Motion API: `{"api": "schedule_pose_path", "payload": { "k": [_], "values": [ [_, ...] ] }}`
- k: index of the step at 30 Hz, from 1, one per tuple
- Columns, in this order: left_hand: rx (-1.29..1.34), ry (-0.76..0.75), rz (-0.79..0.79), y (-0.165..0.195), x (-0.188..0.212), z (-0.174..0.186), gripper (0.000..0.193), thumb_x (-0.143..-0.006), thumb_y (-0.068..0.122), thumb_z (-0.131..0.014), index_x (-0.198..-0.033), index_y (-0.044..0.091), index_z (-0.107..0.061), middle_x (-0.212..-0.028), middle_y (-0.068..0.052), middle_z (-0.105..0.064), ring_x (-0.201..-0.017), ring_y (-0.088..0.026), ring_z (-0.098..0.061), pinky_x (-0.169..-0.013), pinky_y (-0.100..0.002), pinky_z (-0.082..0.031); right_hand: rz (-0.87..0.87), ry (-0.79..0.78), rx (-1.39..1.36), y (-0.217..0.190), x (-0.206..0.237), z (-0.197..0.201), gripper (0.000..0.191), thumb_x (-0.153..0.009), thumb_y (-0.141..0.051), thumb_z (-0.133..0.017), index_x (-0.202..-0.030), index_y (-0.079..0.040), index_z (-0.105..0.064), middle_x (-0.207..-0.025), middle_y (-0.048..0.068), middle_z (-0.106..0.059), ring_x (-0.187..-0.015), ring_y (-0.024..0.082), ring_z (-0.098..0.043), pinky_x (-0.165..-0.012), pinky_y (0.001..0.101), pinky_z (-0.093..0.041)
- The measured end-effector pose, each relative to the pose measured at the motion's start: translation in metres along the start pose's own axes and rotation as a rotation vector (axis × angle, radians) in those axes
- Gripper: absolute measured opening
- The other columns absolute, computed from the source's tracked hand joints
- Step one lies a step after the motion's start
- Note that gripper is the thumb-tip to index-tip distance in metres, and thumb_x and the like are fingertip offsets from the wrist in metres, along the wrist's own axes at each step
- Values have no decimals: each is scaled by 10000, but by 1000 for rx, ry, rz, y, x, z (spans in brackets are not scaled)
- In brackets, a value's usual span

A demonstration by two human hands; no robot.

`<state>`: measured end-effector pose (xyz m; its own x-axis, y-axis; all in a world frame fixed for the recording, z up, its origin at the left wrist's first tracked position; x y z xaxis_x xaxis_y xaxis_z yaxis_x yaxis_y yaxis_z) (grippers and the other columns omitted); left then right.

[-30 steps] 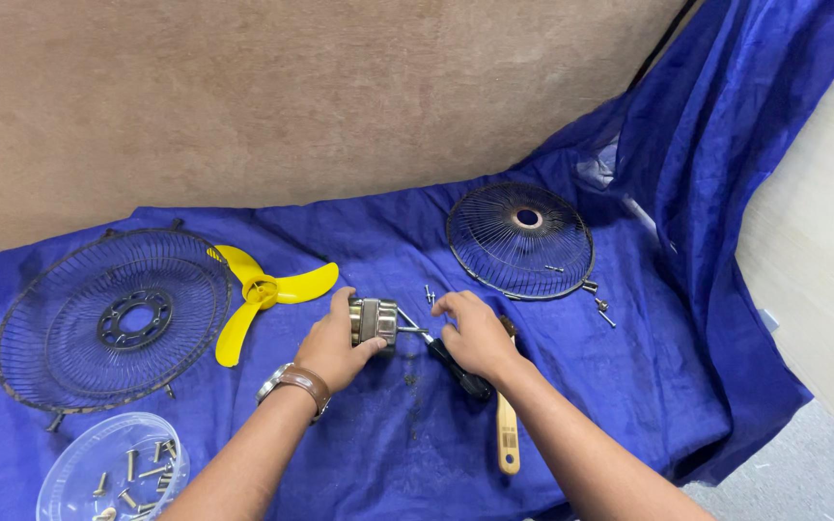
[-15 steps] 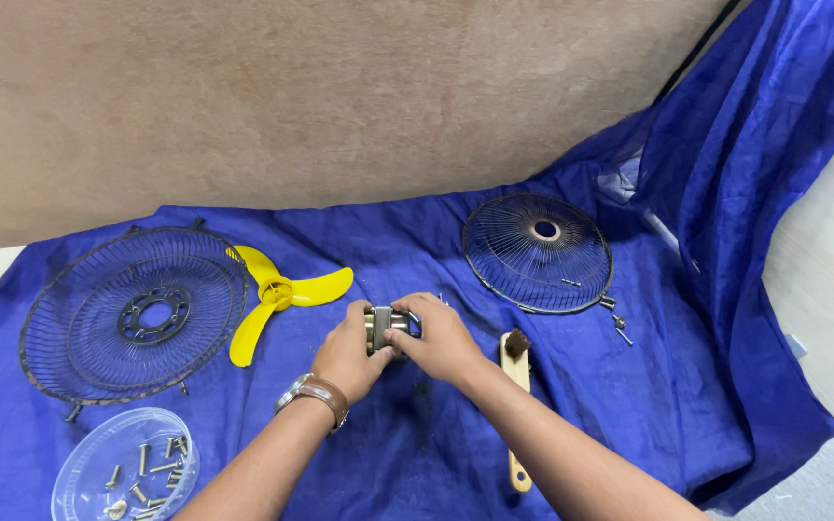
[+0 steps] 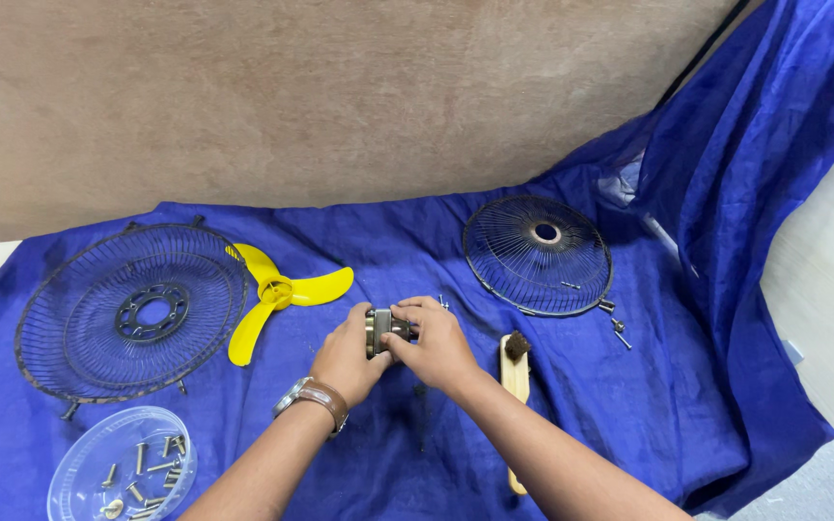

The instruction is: The person works on an electric fan that is already partly disassembled on a cloth-covered surface. They hold the fan motor, use a screwdriver on its housing, manipulate small screws and shaft components by hand, and fit parts back onto the motor assembly.

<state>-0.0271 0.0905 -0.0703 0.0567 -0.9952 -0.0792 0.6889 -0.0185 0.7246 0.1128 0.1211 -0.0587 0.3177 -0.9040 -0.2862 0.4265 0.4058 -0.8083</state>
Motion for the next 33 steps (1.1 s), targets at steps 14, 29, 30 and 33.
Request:
{"api": "schedule_pose_path", "payload": {
  "k": [14, 29, 30, 33],
  "values": [
    [40, -6, 48, -7, 1, -5, 912, -737, 180, -830, -1477, 100, -303, -1156, -229, -678, -1088, -425, -665, -920, -491, -539, 65, -13, -1, -11, 6, 3, 399, -818, -130, -790, -1166, 45, -704, -1222, 152, -665, -1048, 248, -722, -877, 326, -620],
    [40, 19, 16, -7, 4, -7, 713, -752, 198, -832, -1335, 95, -434, -1160, -221, -697, -1095, -414, -683, -895, -488, -557, 100, -11, 87, -15, 8, 5, 407, -815, -174, -792, -1173, 7, -721, -1200, 138, -692, -1017, 264, -711, -821, 339, -585],
    [26, 22, -5, -6, 4, -7, 729, -745, 193, -838, -1339, 97, -426, -1155, -226, -699, -1095, -421, -680, -896, -492, -553, 95, -12, 87, -15, 8, 5, 405, -815, -173, -793, -1171, 5, -723, -1202, 138, -691, -1019, 264, -711, -821, 339, -585],
    [9, 27, -36, -4, 2, -6, 829, -727, 176, -846, -1387, 88, -352, -1143, -246, -691, -1081, -439, -672, -894, -499, -545, 84, -16, 86, -15, 7, 5, 403, -814, -172, -794, -1170, 2, -723, -1205, 134, -689, -1025, 264, -709, -819, 339, -585]
  ]
}}
Point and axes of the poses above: each hand's wrist, its own x-axis away from the middle knuckle, its own z-axis out of the back of the hand, y = z × x, the point moved 8 cm from there along -x, towards the middle knuckle
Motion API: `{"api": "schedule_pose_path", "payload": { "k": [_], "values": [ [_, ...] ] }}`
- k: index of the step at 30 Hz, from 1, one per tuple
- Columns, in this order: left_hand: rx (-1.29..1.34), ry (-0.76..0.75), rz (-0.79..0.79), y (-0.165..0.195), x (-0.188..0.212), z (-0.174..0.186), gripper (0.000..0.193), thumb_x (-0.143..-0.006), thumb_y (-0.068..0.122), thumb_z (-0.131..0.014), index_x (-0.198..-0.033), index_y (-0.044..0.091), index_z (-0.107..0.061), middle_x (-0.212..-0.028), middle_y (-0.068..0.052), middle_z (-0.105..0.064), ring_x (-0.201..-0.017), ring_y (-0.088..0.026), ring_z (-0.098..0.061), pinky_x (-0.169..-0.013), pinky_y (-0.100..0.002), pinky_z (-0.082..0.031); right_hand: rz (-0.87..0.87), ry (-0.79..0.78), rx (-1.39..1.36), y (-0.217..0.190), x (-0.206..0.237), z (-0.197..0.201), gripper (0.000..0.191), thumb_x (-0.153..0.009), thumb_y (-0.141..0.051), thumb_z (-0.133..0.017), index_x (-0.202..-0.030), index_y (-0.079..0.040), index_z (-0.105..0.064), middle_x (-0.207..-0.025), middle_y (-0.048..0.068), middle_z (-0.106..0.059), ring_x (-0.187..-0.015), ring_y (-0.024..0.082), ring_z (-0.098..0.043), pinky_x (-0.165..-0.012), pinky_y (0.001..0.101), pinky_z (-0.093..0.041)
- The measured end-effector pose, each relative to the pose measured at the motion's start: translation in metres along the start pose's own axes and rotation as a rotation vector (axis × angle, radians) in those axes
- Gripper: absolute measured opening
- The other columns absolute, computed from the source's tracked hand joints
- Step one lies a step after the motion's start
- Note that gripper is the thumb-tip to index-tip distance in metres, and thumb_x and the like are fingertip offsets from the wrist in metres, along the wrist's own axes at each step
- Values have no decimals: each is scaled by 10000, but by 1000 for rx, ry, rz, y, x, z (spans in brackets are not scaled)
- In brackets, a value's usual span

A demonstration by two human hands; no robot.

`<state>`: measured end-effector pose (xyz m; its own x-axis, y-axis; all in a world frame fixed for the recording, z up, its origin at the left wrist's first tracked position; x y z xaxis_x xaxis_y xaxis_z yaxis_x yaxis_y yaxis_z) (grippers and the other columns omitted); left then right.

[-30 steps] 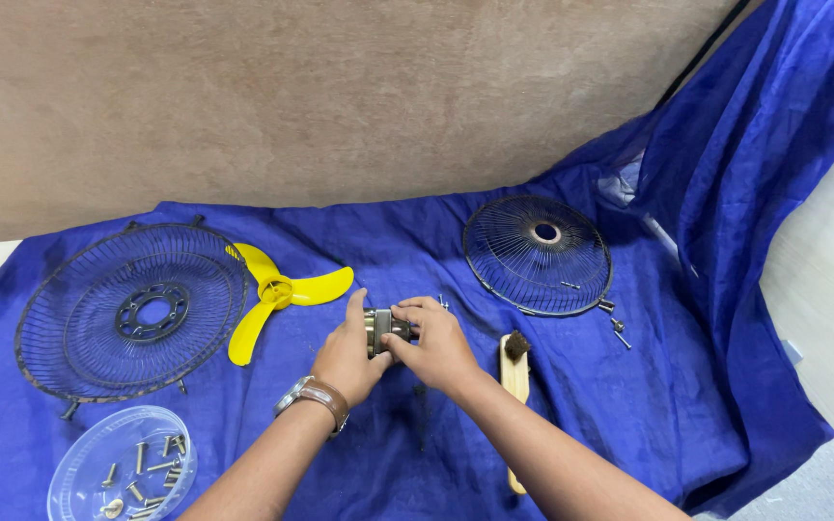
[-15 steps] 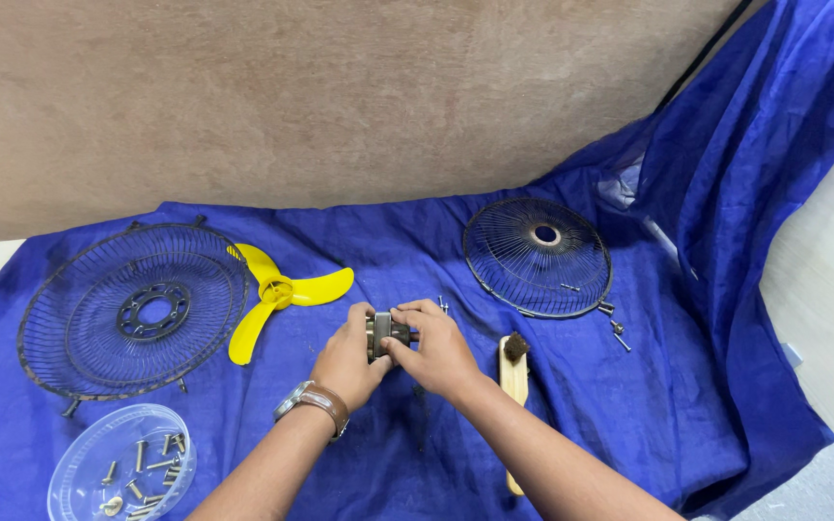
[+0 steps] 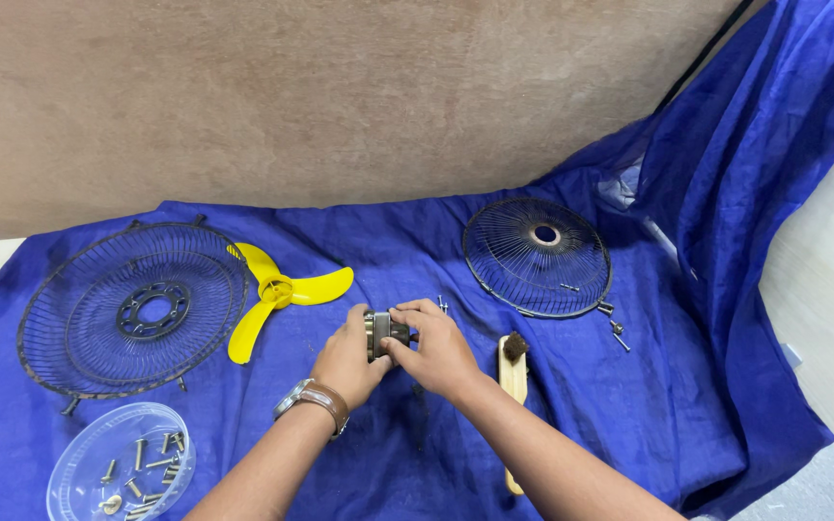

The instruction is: The person works on an electric fan that is already partly disassembled on a cloth-covered surface. They hold the fan motor, use a screwdriver on its housing, manipulate small screws and shaft components by hand, and fit parts back onto the motor assembly.

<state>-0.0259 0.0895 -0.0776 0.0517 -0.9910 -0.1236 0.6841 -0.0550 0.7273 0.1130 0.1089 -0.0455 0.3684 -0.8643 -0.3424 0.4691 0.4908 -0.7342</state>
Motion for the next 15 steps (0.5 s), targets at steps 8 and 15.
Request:
{"api": "schedule_pose_path", "payload": {
  "k": [8, 15],
  "values": [
    [24, -20, 38, -4, 0, -5, 775, -743, 173, -821, -1361, 80, -363, -1129, -256, -680, -1070, -439, -676, -892, -495, -555, 43, 21, 73, -3, 2, 2, 407, -817, -193, -796, -1170, -2, -728, -1220, 144, -690, -1094, 302, -689, -927, 371, -540],
    [-29, -5, 23, -1, -2, -3, 854, -730, 184, -833, -1402, 72, -318, -1129, -269, -667, -1055, -446, -668, -887, -505, -546, 19, 15, 84, -1, 3, 2, 408, -812, -203, -789, -1164, -6, -725, -1224, 142, -685, -1121, 304, -674, -961, 376, -517]
  ]
}}
Point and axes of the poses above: each hand's wrist, its own x-axis away from the middle knuckle, its own z-axis out of the back of the hand, y = z × x, the point moved 8 cm from there along -x, towards the middle knuckle
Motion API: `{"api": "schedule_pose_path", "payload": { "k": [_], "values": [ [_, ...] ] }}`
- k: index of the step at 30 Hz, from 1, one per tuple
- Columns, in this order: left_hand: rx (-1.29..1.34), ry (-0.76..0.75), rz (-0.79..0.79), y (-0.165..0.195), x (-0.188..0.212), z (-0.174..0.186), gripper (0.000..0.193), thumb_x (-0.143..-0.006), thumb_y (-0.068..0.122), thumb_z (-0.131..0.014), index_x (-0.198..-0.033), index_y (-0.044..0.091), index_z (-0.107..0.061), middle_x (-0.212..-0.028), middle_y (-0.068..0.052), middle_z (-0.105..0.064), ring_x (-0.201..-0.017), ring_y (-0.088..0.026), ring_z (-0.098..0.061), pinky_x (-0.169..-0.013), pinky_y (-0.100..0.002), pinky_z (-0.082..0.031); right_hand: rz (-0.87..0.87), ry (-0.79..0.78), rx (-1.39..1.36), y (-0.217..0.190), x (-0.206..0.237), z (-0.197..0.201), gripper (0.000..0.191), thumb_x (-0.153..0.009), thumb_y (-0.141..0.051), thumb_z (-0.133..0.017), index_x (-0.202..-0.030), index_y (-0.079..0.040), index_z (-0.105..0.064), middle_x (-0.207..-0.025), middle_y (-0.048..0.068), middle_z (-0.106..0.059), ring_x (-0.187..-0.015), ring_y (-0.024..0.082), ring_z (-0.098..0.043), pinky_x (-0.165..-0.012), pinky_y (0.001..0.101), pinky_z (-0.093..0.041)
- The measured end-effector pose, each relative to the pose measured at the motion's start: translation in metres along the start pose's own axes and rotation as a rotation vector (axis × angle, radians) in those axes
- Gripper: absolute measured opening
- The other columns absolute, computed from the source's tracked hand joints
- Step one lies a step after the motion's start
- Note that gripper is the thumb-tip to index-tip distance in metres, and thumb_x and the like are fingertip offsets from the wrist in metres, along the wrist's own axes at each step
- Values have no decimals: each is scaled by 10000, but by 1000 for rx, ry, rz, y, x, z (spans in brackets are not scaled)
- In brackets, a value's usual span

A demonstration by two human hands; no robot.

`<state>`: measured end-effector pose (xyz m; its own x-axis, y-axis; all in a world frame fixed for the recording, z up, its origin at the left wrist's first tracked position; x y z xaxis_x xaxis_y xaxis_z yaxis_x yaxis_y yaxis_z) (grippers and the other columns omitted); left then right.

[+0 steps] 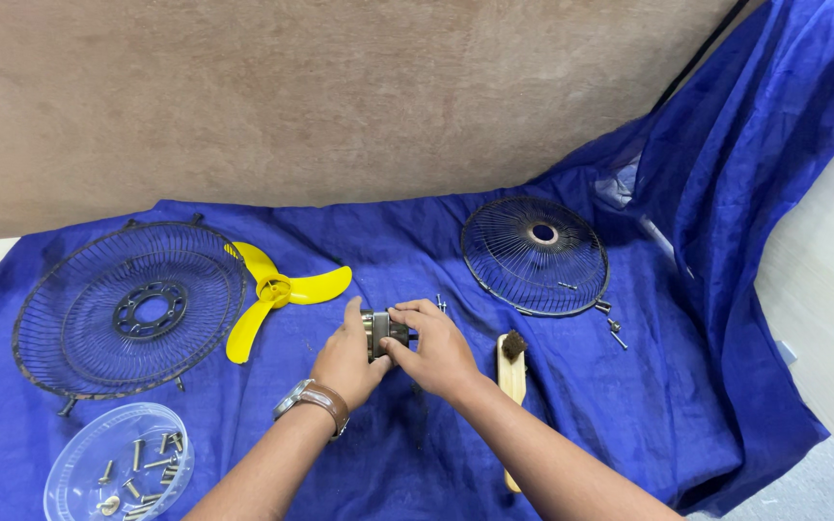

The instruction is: The person works on an electric fan that is already partly disassembled on a cloth-covered surface. They hold the fan motor, use a screwdriver on its housing, manipulate small screws and shaft components by hand, and fit parts back onto the motor assembly.

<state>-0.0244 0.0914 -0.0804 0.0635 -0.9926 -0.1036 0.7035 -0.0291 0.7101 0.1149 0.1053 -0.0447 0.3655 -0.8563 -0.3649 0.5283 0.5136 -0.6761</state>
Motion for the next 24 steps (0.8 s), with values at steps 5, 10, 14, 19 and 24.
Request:
{"api": "schedule_pose_path", "payload": {
  "k": [5, 10, 14, 19, 24],
  "values": [
    [32, -22, 47, 0, 5, -1, 757, -753, 192, -812, -1366, 77, -383, -1153, -242, -675, -1063, -432, -677, -880, -499, -556, 17, 14, 18, -2, 2, 2, 408, -812, -207, -789, -1159, -2, -723, -1229, 136, -684, -1132, 301, -669, -969, 378, -515],
    [9, -11, 5, 3, 4, 3, 757, -737, 199, -839, -1347, 99, -401, -1151, -238, -689, -1082, -427, -678, -893, -497, -555, 0, 8, 26, -4, 2, 3, 410, -814, -210, -789, -1168, -12, -727, -1233, 124, -684, -1136, 296, -668, -974, 376, -512],
    [16, -20, 37, 4, 6, 8, 904, -725, 202, -839, -1436, 100, -291, -1159, -243, -662, -1062, -433, -672, -876, -501, -556, -19, 3, 26, -4, 2, 3, 421, -806, -199, -788, -1176, -8, -721, -1234, 125, -683, -1143, 296, -663, -978, 375, -505],
    [15, -45, 66, 6, 12, 9, 766, -749, 238, -828, -1355, 122, -374, -1162, -217, -678, -1067, -426, -680, -870, -500, -565, -10, 2, -10, -3, 3, 2, 431, -804, -187, -785, -1184, 4, -716, -1241, 138, -680, -1156, 295, -665, -991, 369, -505],
    [-3, 0, -29, 10, 10, 11, 710, -755, 253, -842, -1319, 111, -434, -1177, -200, -685, -1091, -419, -666, -875, -505, -550, -3, -4, -21, -2, 0, 1, 435, -810, -191, -788, -1188, 10, -710, -1245, 147, -682, -1154, 299, -669, -995, 369, -510]
  ]
}}
Point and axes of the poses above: each hand's wrist, its own x-axis away from the middle knuckle, its own z-axis out of the back of the hand, y = z × x, the point moved 8 cm from there along -x, towards the middle knuckle
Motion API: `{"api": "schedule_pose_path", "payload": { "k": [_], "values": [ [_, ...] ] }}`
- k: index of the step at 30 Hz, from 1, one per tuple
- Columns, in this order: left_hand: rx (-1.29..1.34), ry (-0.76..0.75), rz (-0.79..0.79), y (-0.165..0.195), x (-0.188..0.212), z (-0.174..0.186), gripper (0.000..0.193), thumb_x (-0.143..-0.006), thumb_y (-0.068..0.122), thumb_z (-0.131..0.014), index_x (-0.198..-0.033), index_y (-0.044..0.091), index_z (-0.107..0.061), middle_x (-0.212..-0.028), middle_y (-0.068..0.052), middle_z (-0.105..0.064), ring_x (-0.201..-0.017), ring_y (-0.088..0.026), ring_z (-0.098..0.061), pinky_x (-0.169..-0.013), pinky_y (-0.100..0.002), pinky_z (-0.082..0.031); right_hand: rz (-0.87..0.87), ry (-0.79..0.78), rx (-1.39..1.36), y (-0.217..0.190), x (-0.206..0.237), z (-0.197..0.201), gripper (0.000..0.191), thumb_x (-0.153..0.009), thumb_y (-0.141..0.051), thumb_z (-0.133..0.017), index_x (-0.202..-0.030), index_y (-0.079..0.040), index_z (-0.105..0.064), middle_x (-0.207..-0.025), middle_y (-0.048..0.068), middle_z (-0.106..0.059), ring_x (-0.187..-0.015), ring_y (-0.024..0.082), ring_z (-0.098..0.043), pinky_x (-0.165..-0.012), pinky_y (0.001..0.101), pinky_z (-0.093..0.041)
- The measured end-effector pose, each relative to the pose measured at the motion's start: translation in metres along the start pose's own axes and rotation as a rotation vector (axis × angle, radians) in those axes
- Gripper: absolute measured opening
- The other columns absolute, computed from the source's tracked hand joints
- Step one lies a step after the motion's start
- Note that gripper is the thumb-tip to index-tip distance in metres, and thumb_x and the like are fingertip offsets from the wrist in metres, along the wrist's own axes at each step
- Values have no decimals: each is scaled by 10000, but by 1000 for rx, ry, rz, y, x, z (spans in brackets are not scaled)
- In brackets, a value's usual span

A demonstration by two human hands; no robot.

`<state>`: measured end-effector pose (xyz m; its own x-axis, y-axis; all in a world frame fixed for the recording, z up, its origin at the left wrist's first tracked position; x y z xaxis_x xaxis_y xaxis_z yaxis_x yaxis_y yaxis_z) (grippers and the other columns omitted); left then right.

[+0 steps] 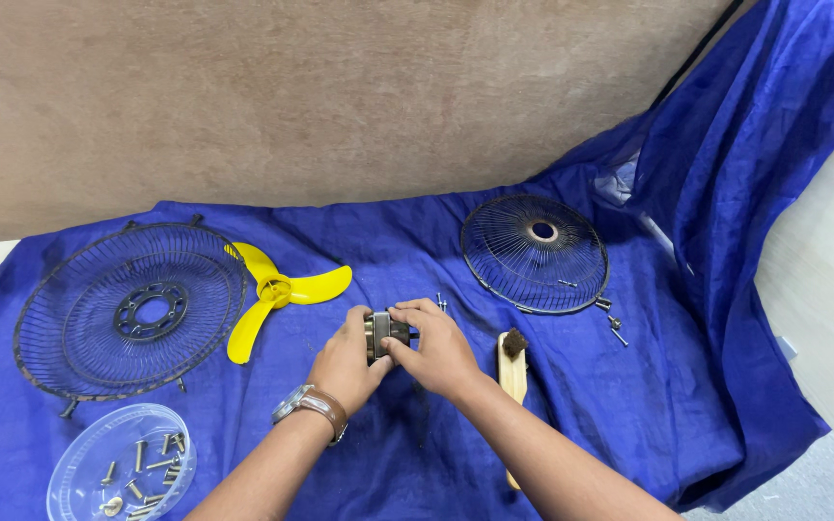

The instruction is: The person works on an electric fan that is already partly disassembled on a cloth-covered surface. They hold the fan motor, use a screwdriver on its housing, manipulate small screws and shaft components by hand, and fit parts back onto the motor assembly.

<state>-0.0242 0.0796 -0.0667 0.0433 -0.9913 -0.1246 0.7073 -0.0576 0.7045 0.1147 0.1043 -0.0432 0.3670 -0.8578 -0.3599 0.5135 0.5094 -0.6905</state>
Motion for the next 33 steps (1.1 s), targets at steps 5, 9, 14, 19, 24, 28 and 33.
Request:
{"api": "schedule_pose_path", "payload": {
  "k": [5, 9, 14, 19, 24, 28, 33],
  "values": [
    [-12, -4, 4, -3, -1, -2, 772, -747, 248, -842, -1369, 110, -406, -1178, -208, -685, -1101, -424, -661, -883, -507, -547, 33, 14, -14, -3, 0, 2, 436, -813, -185, -794, -1196, 4, -707, -1242, 152, -681, -1150, 306, -667, -990, 375, -509],
    [11, -19, 49, -7, -1, -5, 861, -747, 226, -830, -1428, 101, -318, -1185, -245, -659, -1077, -439, -668, -875, -504, -556, -19, 29, -42, -2, 2, 3, 463, -783, -178, -795, -1199, -16, -673, -1158, 133, -698, -1068, 288, -692, -937, 370, -535],
    [1, -13, 28, -5, 1, -6, 801, -759, 235, -829, -1398, 114, -361, -1209, -237, -661, -1086, -434, -674, -878, -502, -560, 7, 31, -4, -3, 2, 3, 434, -782, -170, -803, -1174, -30, -678, -1127, 134, -704, -1042, 292, -695, -910, 378, -538],
    [-3, -21, 54, -3, 3, -2, 843, -753, 253, -833, -1437, 122, -357, -1234, -229, -652, -1122, -423, -658, -907, -495, -551, 47, 55, -30, -1, 0, 3, 409, -770, -155, -801, -1139, -19, -688, -1128, 132, -709, -1048, 294, -702, -911, 375, -548],
    [-23, -39, 37, 0, 5, 2, 976, -726, 294, -832, -1513, 102, -287, -1381, -253, -542, -1180, -425, -606, -943, -486, -530, 60, 38, -64, 0, 1, 2, 407, -776, -143, -799, -1142, -2, -689, -1169, 141, -705, -1081, 291, -702, -938, 365, -549],
    [-7, -3, -231, 12, 10, 16, 1000, -732, 399, -856, -1470, 11, -306, -1425, -317, -470, -1271, -477, -532, -980, -495, -470, -1, 5, -102, 6, 4, 1, 427, -787, -145, -789, -1176, -4, -689, -1230, 136, -694, -1102, 278, -704, -923, 355, -566],
    [-51, -36, -51, -8, 4, 21, 637, -875, 395, -690, -1394, 88, -484, -1308, -192, -619, -1190, -381, -608, -982, -474, -489, -31, -5, -132, 15, 3, 2, 433, -805, -152, -774, -1203, -8, -686, -1244, 131, -691, -1117, 265, -705, -897, 346, -589]
  ]
}}
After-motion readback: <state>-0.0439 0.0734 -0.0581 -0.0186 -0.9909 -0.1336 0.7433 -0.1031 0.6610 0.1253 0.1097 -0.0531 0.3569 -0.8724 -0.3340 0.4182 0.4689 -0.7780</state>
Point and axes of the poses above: each hand's wrist, its own x-axis away from the middle knuckle, its own z-axis out of the back of the hand, y = z × x, the point moved 8 cm from there along -x, towards the middle knuckle
